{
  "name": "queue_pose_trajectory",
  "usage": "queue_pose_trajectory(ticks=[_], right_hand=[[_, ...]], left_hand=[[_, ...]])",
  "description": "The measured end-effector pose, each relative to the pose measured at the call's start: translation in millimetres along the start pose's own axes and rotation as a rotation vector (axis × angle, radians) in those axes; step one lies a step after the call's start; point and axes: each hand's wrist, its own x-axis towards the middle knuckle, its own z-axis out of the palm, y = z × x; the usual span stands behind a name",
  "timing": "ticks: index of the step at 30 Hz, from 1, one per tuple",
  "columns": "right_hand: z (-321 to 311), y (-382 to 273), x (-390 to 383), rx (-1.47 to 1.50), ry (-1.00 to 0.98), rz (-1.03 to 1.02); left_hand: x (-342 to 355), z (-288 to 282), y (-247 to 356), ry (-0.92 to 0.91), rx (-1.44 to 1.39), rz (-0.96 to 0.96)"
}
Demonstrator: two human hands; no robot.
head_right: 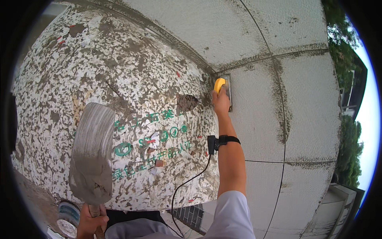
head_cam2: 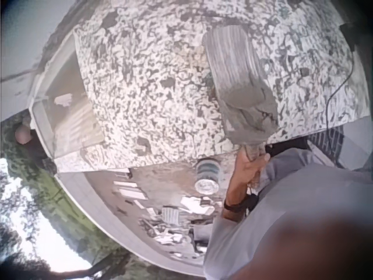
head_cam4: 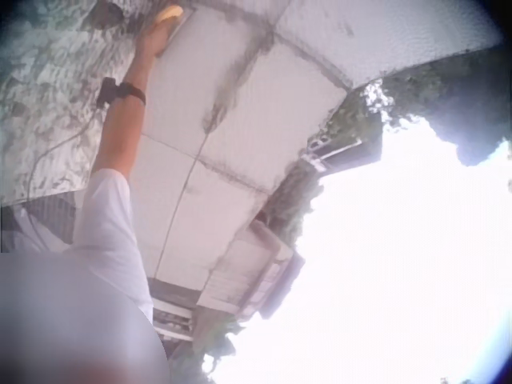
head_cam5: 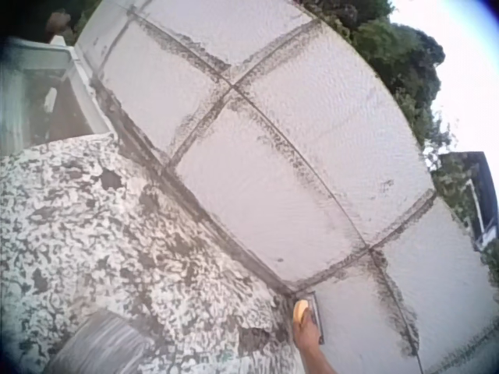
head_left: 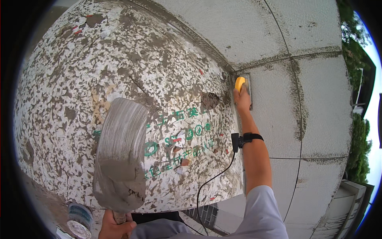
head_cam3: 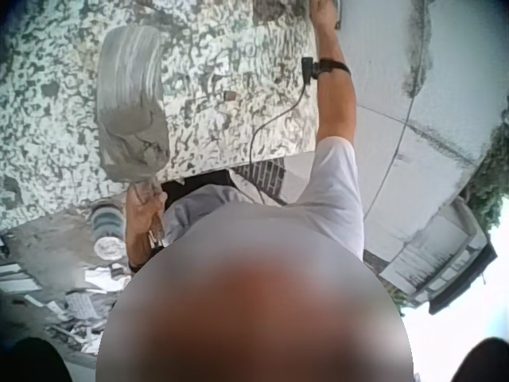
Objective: Apply mortar to a wall and smooth it using a trowel and a hawk.
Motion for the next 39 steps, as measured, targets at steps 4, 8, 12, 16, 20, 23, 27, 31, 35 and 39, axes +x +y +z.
queue_pose_trajectory(ticks=[4,8,12,16,20,23,27,31,35,39], right_hand=[[14.3,4.3,18.0,-0.023,-0.005,0.032],[18.3,7.6,24.3,-0.103,0.083,-0.015],[14.9,-3.0,5.7,-0.140,0.170,0.091],[11.7,0.3,-13.2,-0.113,0.183,0.070],[14.1,-7.9,-2.8,-0.112,0.118,-0.043],[25.3,-16.3,14.6,-0.173,0.068,-0.047],[36.3,-18.2,19.4,-0.207,-0.006,0.029],[30.0,-6.4,2.0,-0.240,0.145,-0.011],[-18.3,7.0,-23.0,-0.139,0.386,0.090],[-99.2,5.7,-98.6,0.177,0.222,0.159]], left_hand=[[12.9,-12.7,-9.7,-0.208,0.016,-0.021],[14.5,-5.2,-5.6,-0.216,0.039,-0.010],[14.1,-4.4,5.0,-0.265,0.042,0.011],[16.0,-9.4,4.8,-0.307,0.114,0.047],[12.5,-9.8,14.4,-0.331,0.137,-0.040],[6.9,-6.8,7.5,-0.149,0.044,0.063],[11.8,-17.6,-3.3,-0.189,0.066,-0.006],[7.6,-6.2,3.2,-0.228,0.013,0.031],[8.1,-6.6,-1.4,-0.233,0.152,0.118],[8.7,-1.4,-0.3,-0.313,0.133,0.098]])
